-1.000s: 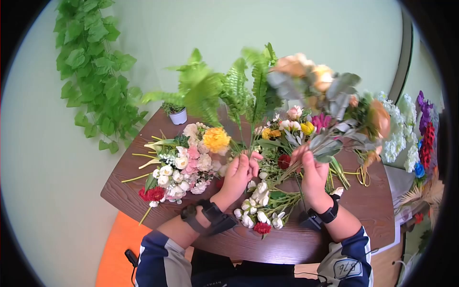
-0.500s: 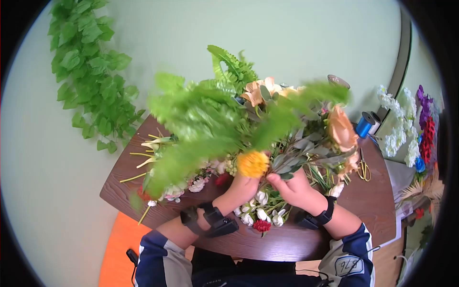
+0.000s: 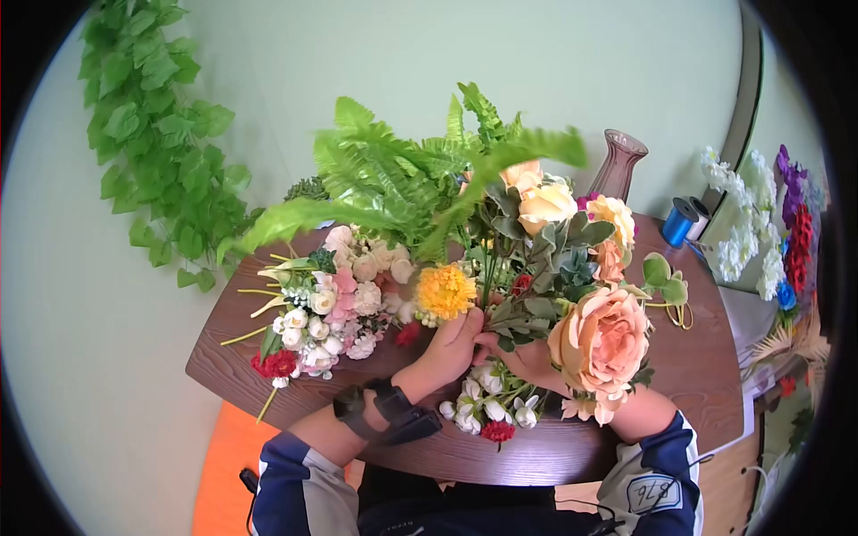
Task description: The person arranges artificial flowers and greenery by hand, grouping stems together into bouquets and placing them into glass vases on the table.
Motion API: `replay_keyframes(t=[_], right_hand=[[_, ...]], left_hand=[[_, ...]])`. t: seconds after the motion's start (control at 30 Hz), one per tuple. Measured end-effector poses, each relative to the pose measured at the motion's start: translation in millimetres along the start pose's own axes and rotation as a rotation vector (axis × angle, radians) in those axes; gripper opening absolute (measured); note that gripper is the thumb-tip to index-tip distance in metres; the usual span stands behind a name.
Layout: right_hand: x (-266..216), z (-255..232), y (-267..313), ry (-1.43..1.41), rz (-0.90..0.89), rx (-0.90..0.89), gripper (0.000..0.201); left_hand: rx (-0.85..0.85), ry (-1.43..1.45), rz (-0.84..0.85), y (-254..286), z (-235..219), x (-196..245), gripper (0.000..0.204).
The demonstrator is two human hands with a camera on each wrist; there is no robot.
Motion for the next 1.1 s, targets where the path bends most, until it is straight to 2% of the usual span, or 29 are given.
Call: replay_keyframes(t=[0.07,0.13,0.2,0.23,0.3,0.33,0.4,0.47,0.6,0.67,0.7,0.77,0.87,0.9,1.1], right_hand=[[-11,-9,-3,0.221,-0.096,0.006,0.029],[-18,-13,-3,0.443,-0.194,0.008,0.025],[-7,-8,8,0.575,-0.217,0.167,0.023],[-14,-13,7,0.573,-0.218,0.165,0.023],[-17,-20,0,0.46,0.068,-0.045,0.027],[-17,-21,-2,0.46,0.068,-0.044,0.027],[-18,-28,-6,0.372,0.052,0.07,0.048],[-12,-27,-8,0.353,0.068,0.051,0.046],[-7,-27,-9,0.215,0.095,0.067,0.041],[-6,-26,-9,0.151,0.094,0.077,0.04],[-6,-25,-10,0.109,0.086,0.069,0.039],[-6,-25,-11,0.065,0.08,0.061,0.038],[-8,-23,-10,0.038,0.032,0.037,0.038],[-7,-23,-10,0.109,0.036,0.045,0.039],[-5,-26,-11,0.203,0.029,0.048,0.042]], left_hand=[[0.107,0.106,-0.013,1,2,4,0.041],[0.123,0.023,0.006,0,-5,3,0.042],[0.141,-0.061,0.027,-1,-10,3,0.043],[0.154,0.004,0.022,-2,-11,3,0.047],[0.165,0.069,0.019,-2,-14,2,0.051],[0.144,0.127,0.008,-3,-15,0,0.051],[0.122,0.186,-0.005,-4,-19,-3,0.052],[0.092,0.274,-0.039,-4,-20,-7,0.054],[0.04,0.226,-0.037,-5,-15,0,0.056],[0.148,0.117,0.013,-4,-9,11,0.059],[0.149,0.117,0.012,-4,-12,10,0.059],[-0.014,0.153,-0.059,-4,-10,5,0.059],[-0.075,0.26,-0.136,-4,-9,0,0.058],[-0.074,0.26,-0.136,-4,-9,0,0.058],[-0.181,0.261,-0.125,-4,-6,1,0.037]])
Point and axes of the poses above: each hand's wrist, its own y-axis away from the middle knuckle, its own z-axis out of the palm, x = y × z, the point moved 6 cm from there along -y, towards the middle knuckle, and after that the axes turned 12 degrees about y, right-handed, at the moved point
